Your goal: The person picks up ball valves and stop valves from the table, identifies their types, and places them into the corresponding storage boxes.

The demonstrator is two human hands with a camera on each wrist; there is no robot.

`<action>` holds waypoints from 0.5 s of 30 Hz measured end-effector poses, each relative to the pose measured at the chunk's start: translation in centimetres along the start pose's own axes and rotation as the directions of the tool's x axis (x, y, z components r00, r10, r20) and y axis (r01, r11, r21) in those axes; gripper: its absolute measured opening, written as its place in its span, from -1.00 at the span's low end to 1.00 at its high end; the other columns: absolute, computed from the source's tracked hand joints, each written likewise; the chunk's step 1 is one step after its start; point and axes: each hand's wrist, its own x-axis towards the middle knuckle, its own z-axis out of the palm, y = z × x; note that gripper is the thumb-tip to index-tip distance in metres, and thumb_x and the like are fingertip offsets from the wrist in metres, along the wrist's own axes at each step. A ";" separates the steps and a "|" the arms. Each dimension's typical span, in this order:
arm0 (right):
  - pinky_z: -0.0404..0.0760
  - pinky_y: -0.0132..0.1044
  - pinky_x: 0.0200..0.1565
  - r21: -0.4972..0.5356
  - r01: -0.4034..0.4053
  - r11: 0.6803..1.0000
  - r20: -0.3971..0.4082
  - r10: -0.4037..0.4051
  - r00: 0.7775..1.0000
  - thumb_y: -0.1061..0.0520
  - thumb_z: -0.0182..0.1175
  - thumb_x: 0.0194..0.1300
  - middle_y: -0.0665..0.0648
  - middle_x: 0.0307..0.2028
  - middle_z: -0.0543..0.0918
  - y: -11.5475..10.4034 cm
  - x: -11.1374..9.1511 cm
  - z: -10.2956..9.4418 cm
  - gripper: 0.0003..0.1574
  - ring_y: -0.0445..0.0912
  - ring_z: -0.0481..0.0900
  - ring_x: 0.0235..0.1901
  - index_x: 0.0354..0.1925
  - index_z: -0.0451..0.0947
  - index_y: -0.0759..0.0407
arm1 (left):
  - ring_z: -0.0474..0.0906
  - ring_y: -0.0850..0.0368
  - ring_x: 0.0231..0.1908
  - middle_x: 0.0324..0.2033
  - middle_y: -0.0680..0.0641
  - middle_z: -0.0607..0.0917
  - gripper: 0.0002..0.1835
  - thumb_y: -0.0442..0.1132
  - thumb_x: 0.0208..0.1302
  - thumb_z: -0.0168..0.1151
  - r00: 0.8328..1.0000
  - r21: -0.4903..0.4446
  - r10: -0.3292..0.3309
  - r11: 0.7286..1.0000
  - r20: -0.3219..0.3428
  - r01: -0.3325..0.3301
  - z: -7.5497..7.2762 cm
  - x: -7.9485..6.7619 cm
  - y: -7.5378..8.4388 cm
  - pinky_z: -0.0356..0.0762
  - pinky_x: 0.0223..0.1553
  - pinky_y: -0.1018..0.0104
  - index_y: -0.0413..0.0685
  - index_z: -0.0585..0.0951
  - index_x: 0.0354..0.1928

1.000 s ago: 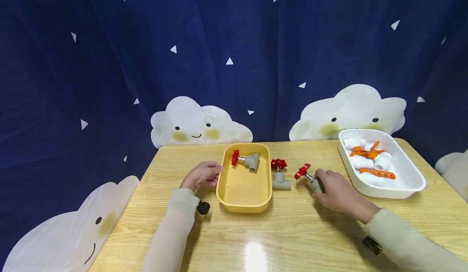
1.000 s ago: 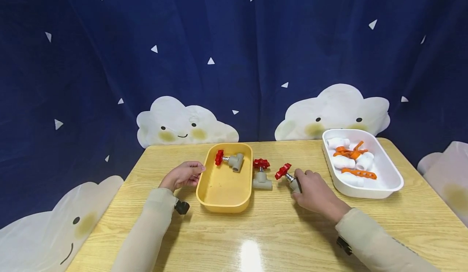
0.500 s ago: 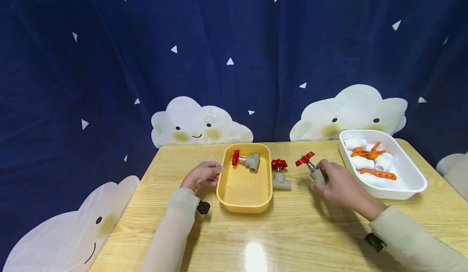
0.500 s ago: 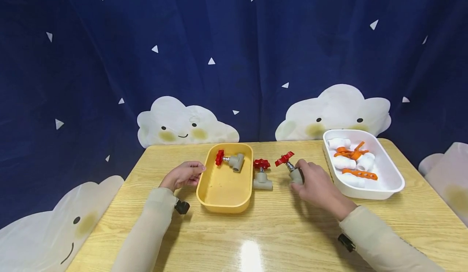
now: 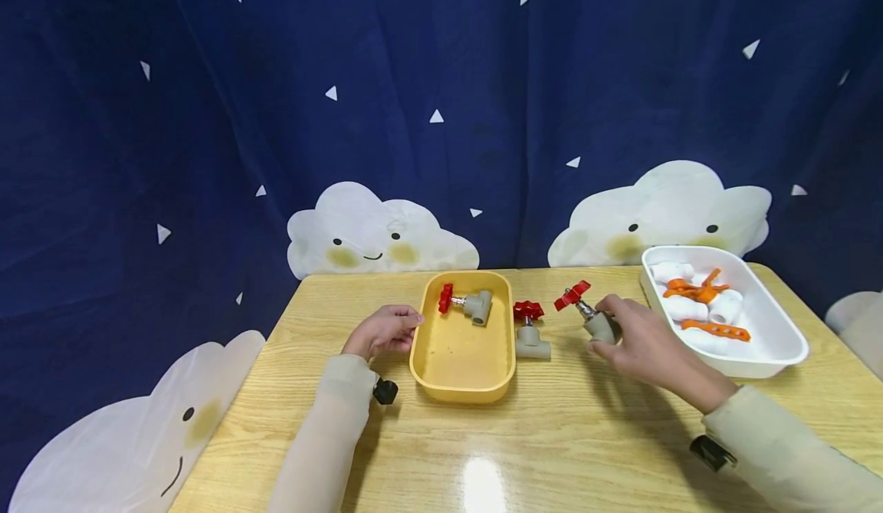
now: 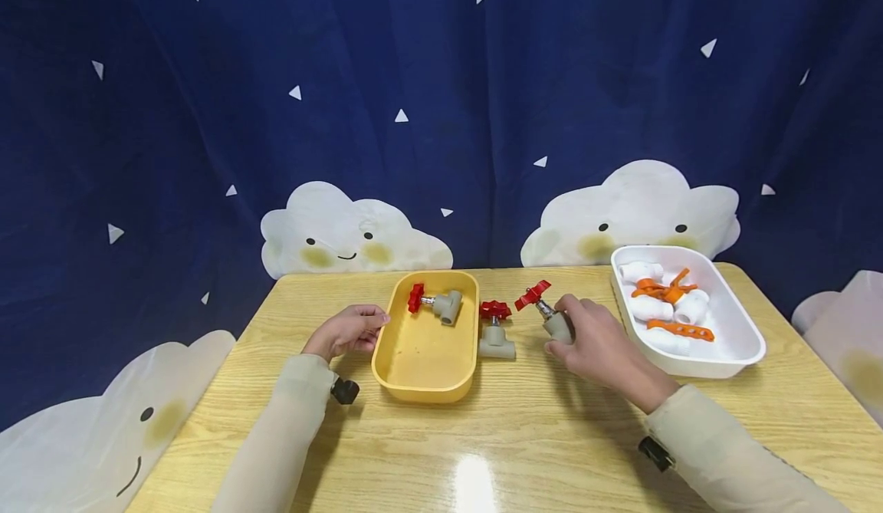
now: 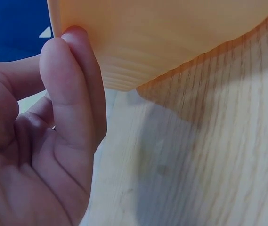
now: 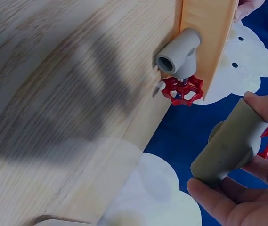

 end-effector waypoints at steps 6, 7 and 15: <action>0.41 -0.28 -0.39 0.005 0.001 1.000 0.004 -0.001 1.000 0.05 0.51 0.00 0.13 -0.35 0.62 -0.6 0.2 -0.5 -0.43 -0.07 0.49 -0.38 -0.08 0.48 0.20 | 0.46 0.29 -0.64 -0.58 0.05 0.57 -0.83 -0.18 0.43 0.15 1.000 -0.004 -0.001 1.000 0.003 0.001 -0.1 0.2 0.0 0.53 -0.57 0.50 -0.15 0.57 -0.21; 0.41 -0.28 -0.38 0.005 0.000 1.000 0.006 0.000 1.000 0.05 0.51 0.00 0.13 -0.34 0.62 -0.7 0.3 -0.5 -0.43 -0.07 0.49 -0.38 -0.08 0.49 0.20 | 0.46 0.29 -0.64 -0.57 0.05 0.57 -0.83 -0.18 0.44 0.15 1.000 -0.003 0.000 1.000 0.005 0.000 -0.1 0.2 0.1 0.53 -0.56 0.50 -0.16 0.57 -0.20; 0.45 -0.26 -0.36 0.004 0.010 1.000 0.015 -0.010 1.000 0.05 0.50 0.02 0.11 -0.34 0.61 -1.9 0.9 -0.9 -0.45 -0.07 0.50 -0.36 -0.07 0.49 0.19 | 0.45 0.29 -0.65 -0.56 0.04 0.56 -0.82 -0.19 0.45 0.13 1.000 -0.001 -0.009 1.000 0.006 0.009 -0.1 0.1 0.1 0.52 -0.57 0.50 -0.19 0.56 -0.18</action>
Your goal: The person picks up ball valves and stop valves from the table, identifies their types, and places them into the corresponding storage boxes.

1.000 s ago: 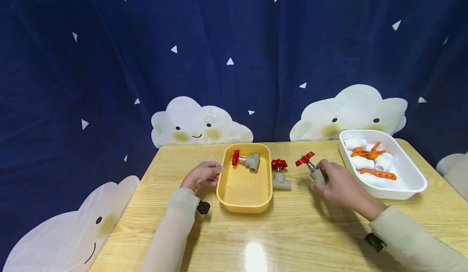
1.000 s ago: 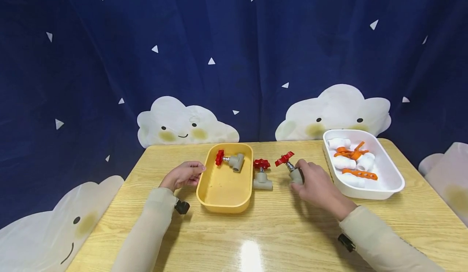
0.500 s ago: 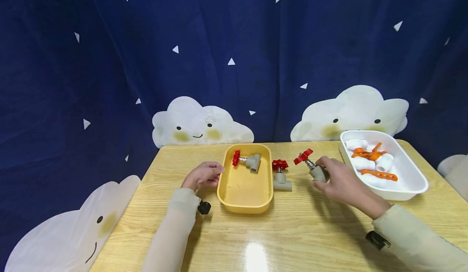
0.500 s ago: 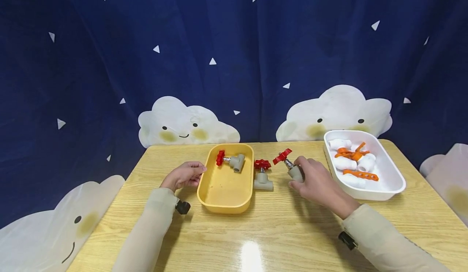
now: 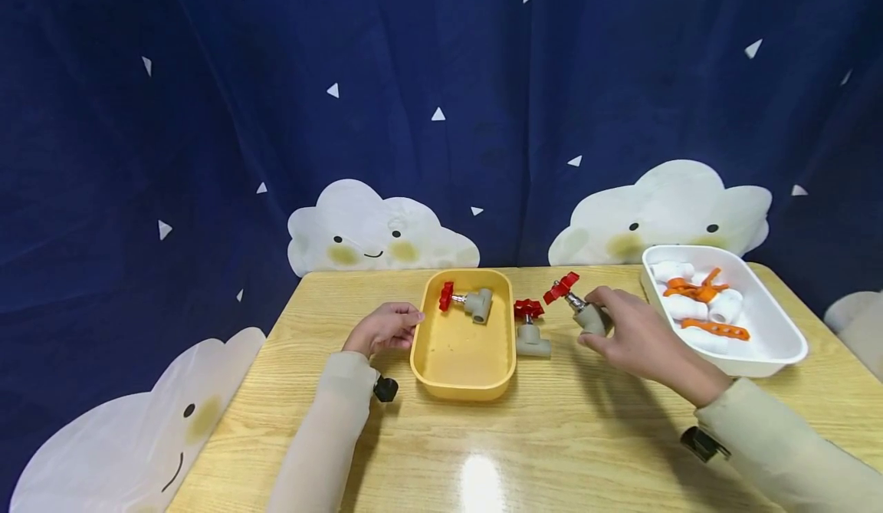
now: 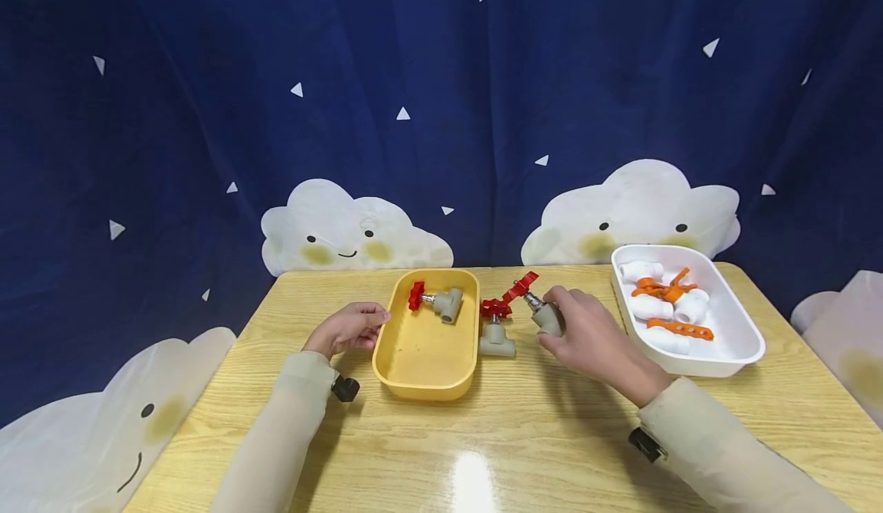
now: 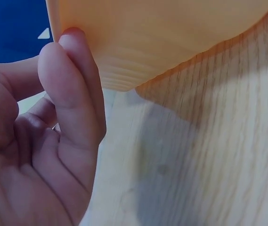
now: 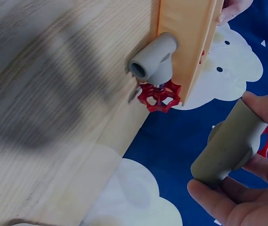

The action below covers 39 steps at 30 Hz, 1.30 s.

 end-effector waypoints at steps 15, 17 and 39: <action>0.41 -0.28 -0.35 -0.007 0.108 0.994 0.005 -0.108 0.994 0.15 0.48 -0.03 0.11 -0.37 0.57 -3.0 1.7 0.7 -0.47 -0.08 0.46 -0.39 -0.08 0.51 0.21 | 0.44 0.28 -0.66 -0.56 0.03 0.55 -0.77 -0.18 0.45 0.12 1.000 0.019 -0.017 1.000 0.019 0.017 -0.2 0.0 0.3 0.50 -0.57 0.50 -0.26 0.53 -0.14; 0.40 -0.28 -0.37 -0.024 0.118 0.993 0.029 -0.118 0.993 0.15 0.48 -0.04 0.11 -0.38 0.56 -3.3 1.9 0.9 -0.47 -0.08 0.45 -0.40 -0.08 0.51 0.21 | 0.44 0.28 -0.65 -0.55 0.03 0.55 -0.76 -0.18 0.45 0.12 1.000 0.026 -0.013 1.000 0.024 0.013 -0.2 0.0 0.4 0.50 -0.56 0.51 -0.26 0.53 -0.13; 0.40 -0.24 -0.32 -0.139 0.321 0.937 0.130 -0.304 0.944 0.14 0.45 -0.04 0.09 -0.39 0.52 -6.7 5.2 4.1 -0.52 -0.05 0.42 -0.38 -0.14 0.50 0.17 | 0.46 0.28 -0.65 -0.55 0.03 0.54 -0.78 -0.18 0.45 0.12 1.000 0.040 -0.024 0.999 0.013 0.024 -0.1 0.3 0.4 0.47 -0.58 0.51 -0.24 0.53 -0.12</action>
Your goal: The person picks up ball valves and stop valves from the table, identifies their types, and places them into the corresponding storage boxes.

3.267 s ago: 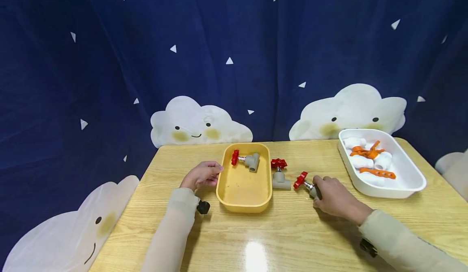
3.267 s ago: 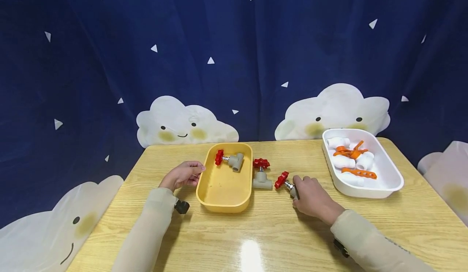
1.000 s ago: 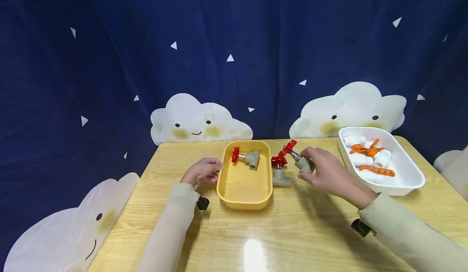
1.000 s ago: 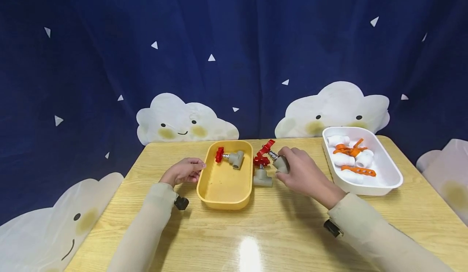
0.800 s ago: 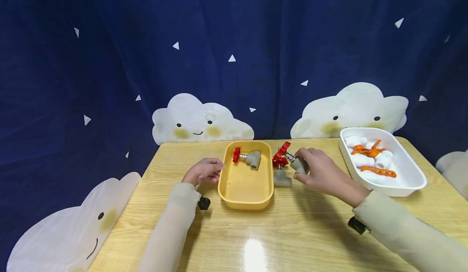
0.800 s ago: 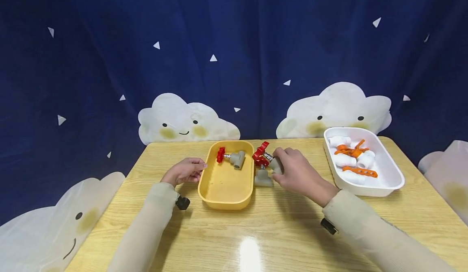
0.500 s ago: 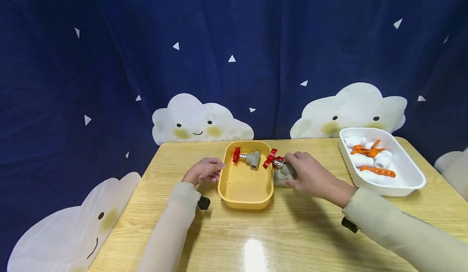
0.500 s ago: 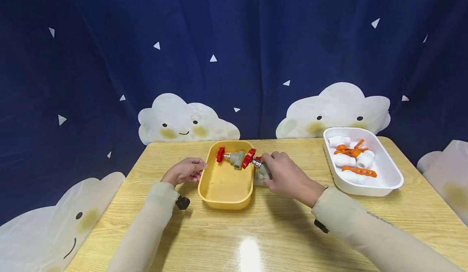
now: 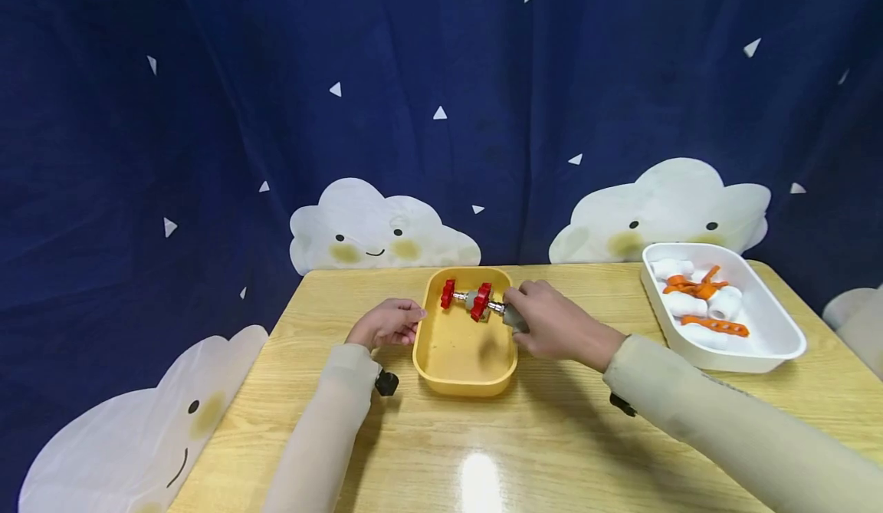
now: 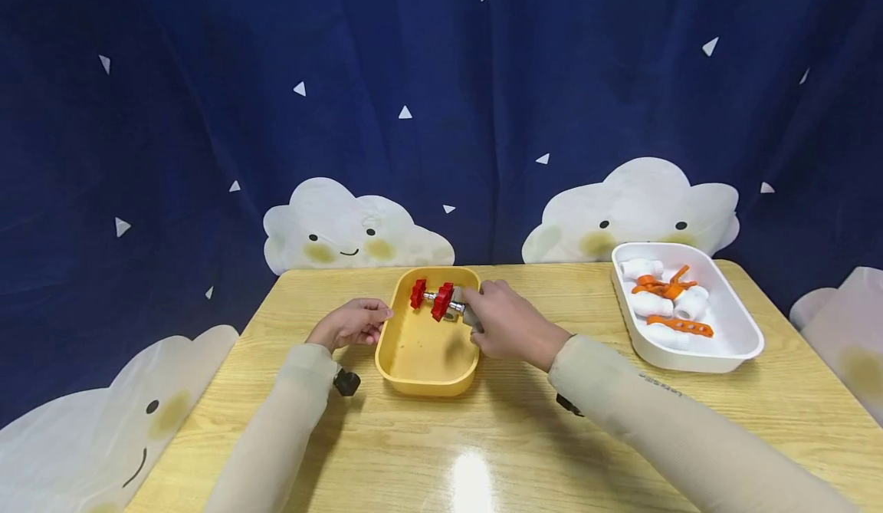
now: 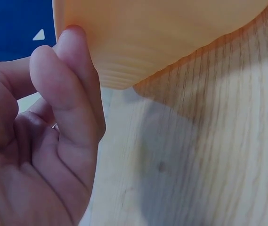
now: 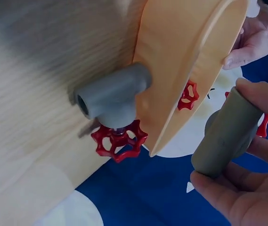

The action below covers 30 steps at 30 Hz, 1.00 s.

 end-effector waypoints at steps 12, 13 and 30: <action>0.50 -0.24 -0.28 -0.009 0.062 0.998 0.174 -0.060 0.983 0.12 0.43 0.00 0.09 -0.32 0.56 -1.8 3.9 -0.4 -0.52 -0.05 0.46 -0.33 -0.09 0.51 0.14 | 0.44 0.29 -0.67 -0.56 0.03 0.52 -0.85 -0.19 0.45 0.13 1.000 -0.018 0.009 1.000 -0.002 -0.009 -0.1 -0.4 -0.2 0.47 -0.59 0.52 -0.12 0.54 -0.24; 0.50 -0.26 -0.28 0.010 0.060 0.998 0.189 -0.061 0.980 0.13 0.43 0.00 0.08 -0.32 0.56 -1.8 4.2 -0.3 -0.53 -0.06 0.46 -0.34 -0.09 0.52 0.14 | 0.43 0.28 -0.67 -0.56 0.03 0.52 -0.85 -0.19 0.44 0.13 1.000 -0.023 0.008 1.000 0.000 -0.008 -0.1 -0.4 -0.1 0.47 -0.59 0.52 -0.12 0.54 -0.25; 0.51 -0.29 -0.28 0.050 -0.048 0.998 0.395 0.024 0.918 0.13 0.39 0.04 0.05 -0.33 0.57 -1.9 7.8 1.8 -0.62 -0.09 0.49 -0.35 -0.15 0.50 0.11 | 0.44 0.27 -0.66 -0.55 0.03 0.52 -0.86 -0.19 0.45 0.12 1.000 -0.029 0.009 1.000 0.008 -0.009 0.0 -0.2 0.1 0.48 -0.58 0.51 -0.11 0.53 -0.26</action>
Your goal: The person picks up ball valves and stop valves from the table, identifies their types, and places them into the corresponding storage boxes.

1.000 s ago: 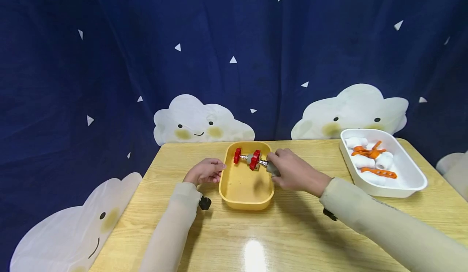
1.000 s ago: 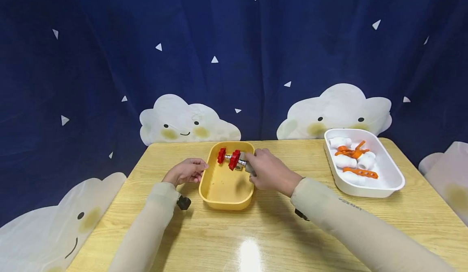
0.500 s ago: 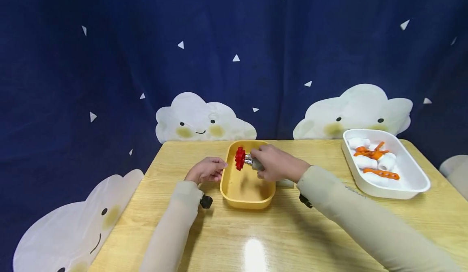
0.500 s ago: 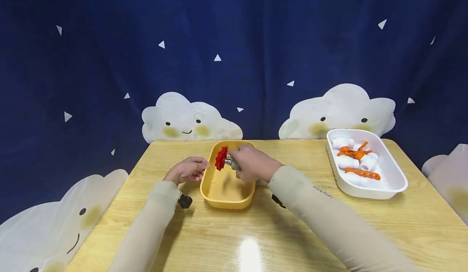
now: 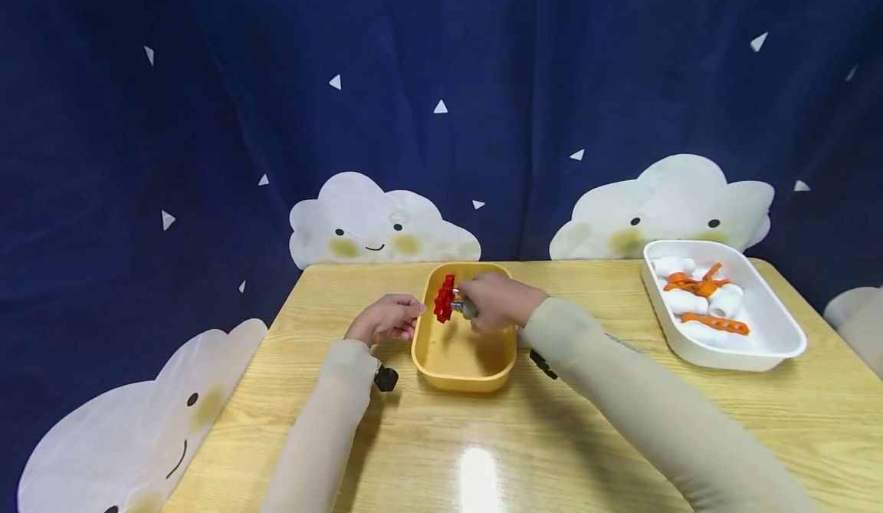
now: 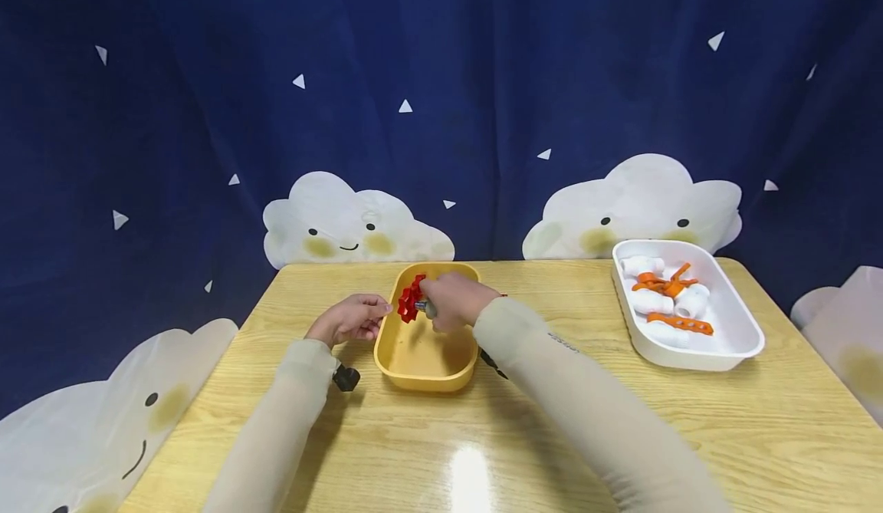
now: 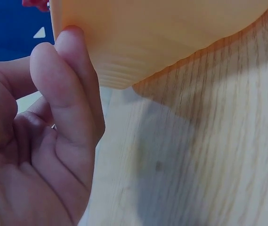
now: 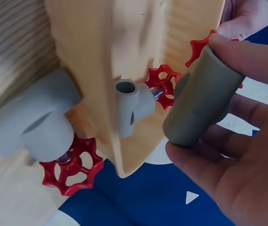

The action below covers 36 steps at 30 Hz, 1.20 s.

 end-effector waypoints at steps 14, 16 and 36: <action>0.43 -0.36 -0.35 0.097 -0.106 0.990 0.113 0.095 0.989 0.09 0.37 -0.06 0.02 -0.38 0.58 -0.2 1.5 -0.8 -0.59 -0.10 0.47 -0.36 -0.19 0.54 0.17 | 0.47 0.26 -0.63 -0.55 0.04 0.53 -0.84 -0.19 0.45 0.13 1.000 -0.004 -0.009 1.000 -0.006 0.009 -0.3 -0.3 -0.3 0.49 -0.58 0.51 -0.16 0.53 -0.20; 0.45 -0.35 -0.33 0.120 -0.126 0.985 0.131 0.110 0.985 0.07 0.40 -0.07 0.03 -0.34 0.60 -0.2 1.8 -0.5 -0.52 -0.09 0.48 -0.33 -0.13 0.56 0.19 | 0.47 0.26 -0.63 -0.54 0.03 0.53 -0.84 -0.19 0.45 0.12 1.000 -0.002 -0.014 1.000 -0.010 0.014 -0.4 -0.4 -0.4 0.49 -0.58 0.51 -0.16 0.53 -0.20; 0.40 -0.36 -0.31 0.127 -0.273 0.954 0.245 0.236 0.940 0.04 0.43 -0.06 0.04 -0.32 0.55 0.3 3.6 1.4 -0.61 -0.09 0.45 -0.29 -0.23 0.58 0.12 | 0.42 0.28 -0.66 -0.55 0.03 0.53 -0.85 -0.19 0.43 0.16 1.000 -0.025 -0.006 1.000 -0.009 0.005 0.0 -0.3 0.0 0.50 -0.58 0.51 -0.10 0.54 -0.30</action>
